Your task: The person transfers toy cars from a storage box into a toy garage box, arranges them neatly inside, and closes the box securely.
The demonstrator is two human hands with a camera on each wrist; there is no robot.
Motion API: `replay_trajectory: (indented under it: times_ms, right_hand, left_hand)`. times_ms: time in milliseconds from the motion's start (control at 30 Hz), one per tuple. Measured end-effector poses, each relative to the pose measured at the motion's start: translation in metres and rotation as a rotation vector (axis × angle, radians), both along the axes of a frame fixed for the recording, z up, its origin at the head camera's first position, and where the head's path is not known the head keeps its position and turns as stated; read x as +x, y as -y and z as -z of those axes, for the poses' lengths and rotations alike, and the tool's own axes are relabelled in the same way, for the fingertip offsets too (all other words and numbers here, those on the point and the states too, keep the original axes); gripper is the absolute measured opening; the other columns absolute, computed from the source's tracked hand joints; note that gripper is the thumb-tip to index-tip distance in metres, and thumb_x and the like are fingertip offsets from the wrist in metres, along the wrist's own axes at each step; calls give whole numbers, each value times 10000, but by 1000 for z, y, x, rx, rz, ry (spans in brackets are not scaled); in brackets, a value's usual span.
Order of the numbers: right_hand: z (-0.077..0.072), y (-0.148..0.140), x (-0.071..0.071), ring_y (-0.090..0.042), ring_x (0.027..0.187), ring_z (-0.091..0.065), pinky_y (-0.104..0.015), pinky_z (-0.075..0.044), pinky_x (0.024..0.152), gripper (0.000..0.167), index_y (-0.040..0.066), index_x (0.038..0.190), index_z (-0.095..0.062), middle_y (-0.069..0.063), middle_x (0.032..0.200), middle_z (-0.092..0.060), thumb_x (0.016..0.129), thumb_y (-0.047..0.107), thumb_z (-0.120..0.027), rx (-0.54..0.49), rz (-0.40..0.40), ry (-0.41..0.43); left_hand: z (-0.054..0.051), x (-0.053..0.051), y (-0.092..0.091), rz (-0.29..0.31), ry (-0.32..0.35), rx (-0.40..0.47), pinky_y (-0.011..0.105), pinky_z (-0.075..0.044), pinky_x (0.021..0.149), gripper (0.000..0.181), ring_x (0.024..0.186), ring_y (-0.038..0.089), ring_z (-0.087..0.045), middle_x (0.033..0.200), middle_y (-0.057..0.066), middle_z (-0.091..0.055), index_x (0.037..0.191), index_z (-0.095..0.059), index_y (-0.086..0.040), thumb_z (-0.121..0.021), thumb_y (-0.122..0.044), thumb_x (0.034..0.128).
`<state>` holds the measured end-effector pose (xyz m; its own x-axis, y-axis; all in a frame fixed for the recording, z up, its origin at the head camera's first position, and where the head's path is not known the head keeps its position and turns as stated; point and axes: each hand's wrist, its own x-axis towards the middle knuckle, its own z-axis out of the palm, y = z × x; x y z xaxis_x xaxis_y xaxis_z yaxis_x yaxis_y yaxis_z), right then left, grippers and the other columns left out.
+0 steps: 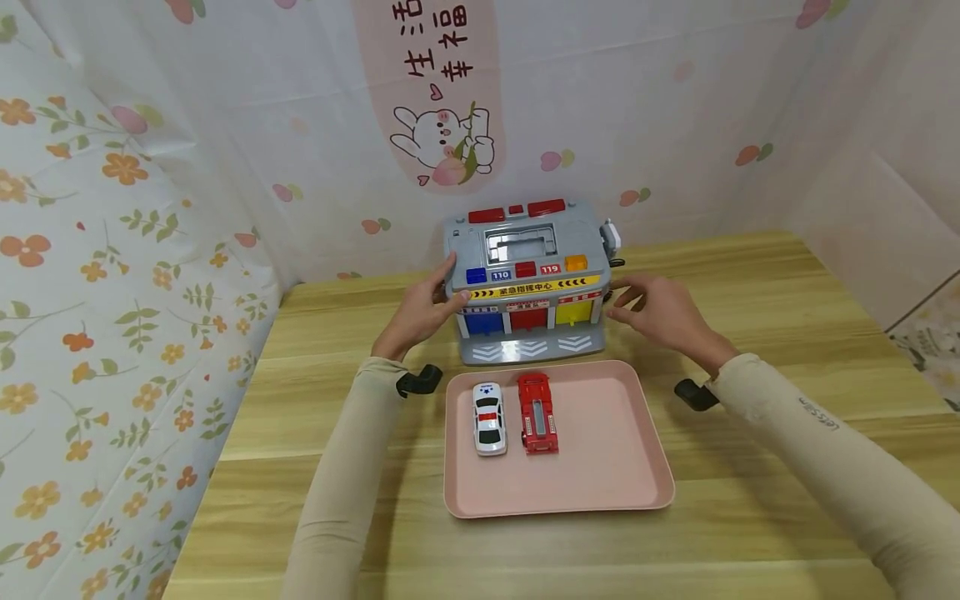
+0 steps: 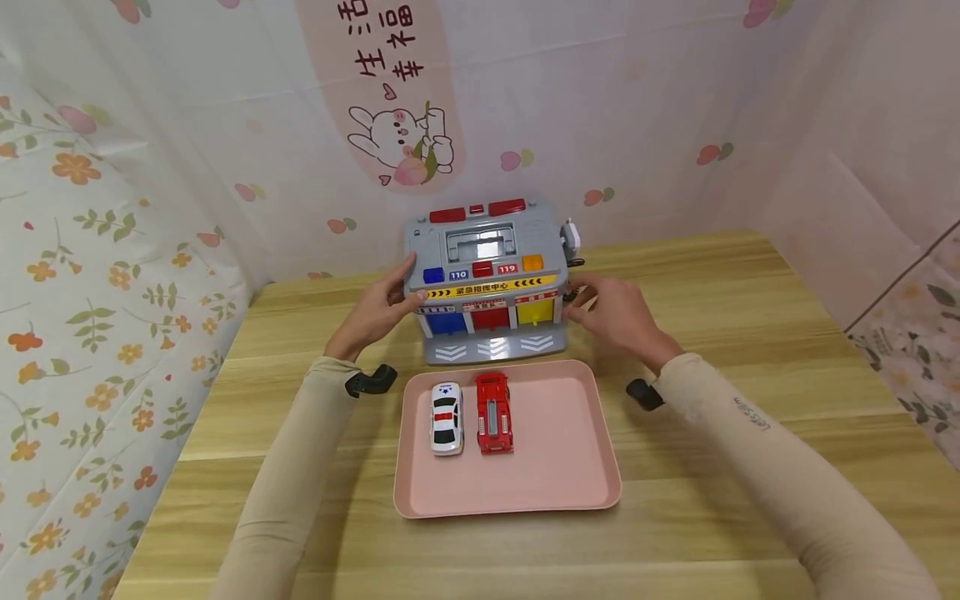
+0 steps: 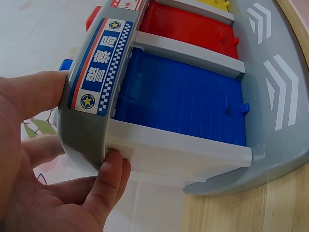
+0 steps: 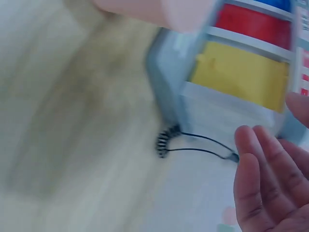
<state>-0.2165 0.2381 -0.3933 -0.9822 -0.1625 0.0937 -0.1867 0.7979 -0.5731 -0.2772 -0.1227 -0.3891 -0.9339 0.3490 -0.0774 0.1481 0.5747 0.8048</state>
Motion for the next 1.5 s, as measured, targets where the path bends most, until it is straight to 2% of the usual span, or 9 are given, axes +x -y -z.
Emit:
replay_trajectory:
  times_ms: [167,300,500,600,767,900,1200,1500]
  right_hand:
    - [-20,4,2,-318,821,-696,-241,-503,632,336,-13,1203,-677,-223,1003,-745,912,149,-717,-47,18,-110]
    - [-37,12,0,-297,827,-684,-241,-491,646,290,7,1168,-693,-202,985,-741,910,138,-720,-71,7,-144]
    - [-54,35,-13,-244,813,-604,-295,-477,646,261,63,1142,-732,-120,957,-745,904,170,-735,-10,-109,-150]
    - [-59,52,-24,-269,864,-583,-342,-509,703,269,77,1146,-739,-105,997,-743,898,181,-741,46,-167,-168]
    - [-64,77,-41,-301,1102,-558,-474,-475,968,258,85,1150,-747,-112,1127,-740,914,186,-720,90,-217,-168]
    - [-64,87,-51,-293,1183,-547,-511,-432,1068,245,90,1152,-756,-104,1197,-736,922,161,-711,105,-242,-162]
    - [-62,91,-57,-304,1192,-545,-502,-437,1080,223,97,1118,-779,-118,1213,-730,914,102,-688,183,-293,-162]
    - [-62,91,-58,-314,1210,-545,-503,-442,1108,305,70,1123,-777,-132,1260,-699,891,-10,-595,232,-324,-158]
  left_hand:
    - [1,-1,0,-2,-4,6,490,-454,1138,765,1410,354,-490,1636,105,-343,1611,-150,-339,-601,-395,996]
    - [3,-1,0,-4,-13,30,483,-456,1139,762,1390,342,-512,1618,106,-377,1610,-160,-338,-607,-385,995]
    - [5,0,0,-4,-27,41,472,-452,1148,756,1362,316,-533,1619,88,-380,1607,-154,-354,-602,-383,998]
    - [8,1,1,-1,-32,53,464,-441,1159,755,1373,305,-523,1634,77,-354,1607,-148,-350,-597,-379,1001]
    - [10,1,2,3,-33,65,452,-435,1165,757,1388,294,-513,1651,61,-319,1607,-154,-344,-601,-384,997]
    - [9,0,1,7,-43,62,456,-437,1163,754,1386,302,-517,1644,71,-332,1607,-164,-341,-603,-387,995]
    - [7,-1,1,19,-42,49,458,-430,1169,757,1396,305,-508,1651,64,-317,1606,-152,-350,-598,-396,996]
    - [5,0,0,20,-33,62,463,-429,1168,749,1388,307,-511,1641,87,-336,1606,-143,-348,-589,-375,1006]
